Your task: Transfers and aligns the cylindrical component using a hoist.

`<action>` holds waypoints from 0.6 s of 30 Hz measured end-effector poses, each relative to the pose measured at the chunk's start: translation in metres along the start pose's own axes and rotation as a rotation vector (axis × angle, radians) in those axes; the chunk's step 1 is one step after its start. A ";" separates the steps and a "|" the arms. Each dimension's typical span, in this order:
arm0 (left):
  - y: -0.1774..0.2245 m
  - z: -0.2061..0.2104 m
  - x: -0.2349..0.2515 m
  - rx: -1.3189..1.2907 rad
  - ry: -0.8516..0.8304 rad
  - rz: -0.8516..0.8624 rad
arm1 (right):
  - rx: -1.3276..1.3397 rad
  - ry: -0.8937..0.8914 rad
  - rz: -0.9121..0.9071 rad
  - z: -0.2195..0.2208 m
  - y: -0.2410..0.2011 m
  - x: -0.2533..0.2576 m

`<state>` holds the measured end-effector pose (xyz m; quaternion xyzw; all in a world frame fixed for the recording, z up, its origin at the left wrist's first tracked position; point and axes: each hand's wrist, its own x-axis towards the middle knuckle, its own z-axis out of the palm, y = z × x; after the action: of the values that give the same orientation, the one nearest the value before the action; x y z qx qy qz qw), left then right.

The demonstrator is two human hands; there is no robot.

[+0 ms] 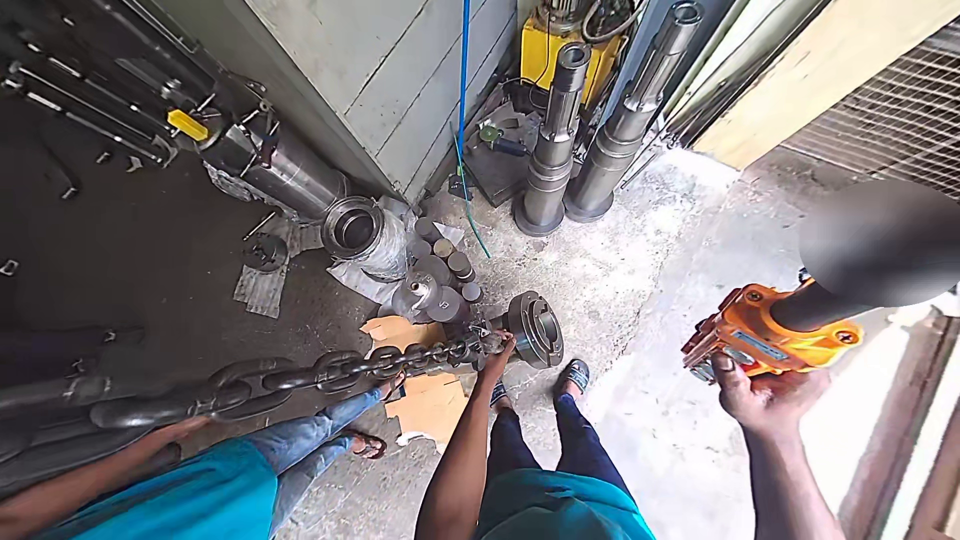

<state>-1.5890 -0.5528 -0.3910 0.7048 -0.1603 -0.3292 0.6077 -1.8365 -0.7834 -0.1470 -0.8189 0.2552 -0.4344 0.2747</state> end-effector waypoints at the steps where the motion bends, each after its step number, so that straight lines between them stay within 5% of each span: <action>1: -0.003 0.002 0.002 -0.003 0.012 -0.004 | -0.015 0.000 -0.021 -0.001 0.008 0.008; 18: -0.040 0.049 0.022 -0.047 0.155 0.090 | -0.114 0.015 -0.201 0.040 0.118 0.140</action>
<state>-1.6123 -0.5952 -0.4378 0.7058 -0.1364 -0.2495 0.6488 -1.7544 -0.9514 -0.1656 -0.8514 0.1980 -0.4507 0.1808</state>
